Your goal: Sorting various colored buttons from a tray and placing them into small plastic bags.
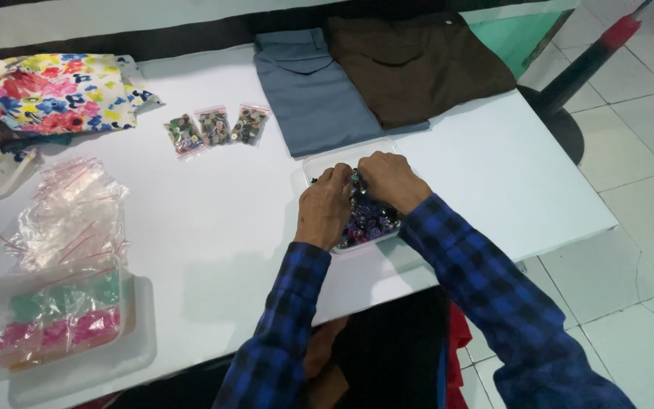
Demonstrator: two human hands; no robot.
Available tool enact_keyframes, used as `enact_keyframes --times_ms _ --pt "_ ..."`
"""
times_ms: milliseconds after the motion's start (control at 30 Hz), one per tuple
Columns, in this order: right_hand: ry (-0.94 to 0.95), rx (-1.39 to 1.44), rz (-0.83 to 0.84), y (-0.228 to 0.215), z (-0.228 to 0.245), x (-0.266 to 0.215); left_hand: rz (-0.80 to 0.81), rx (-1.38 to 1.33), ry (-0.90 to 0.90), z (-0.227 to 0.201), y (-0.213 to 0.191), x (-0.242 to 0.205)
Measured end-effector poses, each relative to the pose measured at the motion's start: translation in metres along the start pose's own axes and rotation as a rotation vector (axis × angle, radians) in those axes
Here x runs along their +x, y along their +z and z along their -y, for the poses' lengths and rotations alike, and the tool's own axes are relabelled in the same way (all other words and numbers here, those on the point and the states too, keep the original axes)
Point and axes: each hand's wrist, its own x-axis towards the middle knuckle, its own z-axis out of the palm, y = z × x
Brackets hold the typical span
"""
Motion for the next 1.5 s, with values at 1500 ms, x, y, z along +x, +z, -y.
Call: enact_keyframes --times_ms 1500 --pt "0.015 1.047 -0.046 -0.064 0.003 -0.051 -0.029 0.013 0.014 0.000 0.002 -0.001"
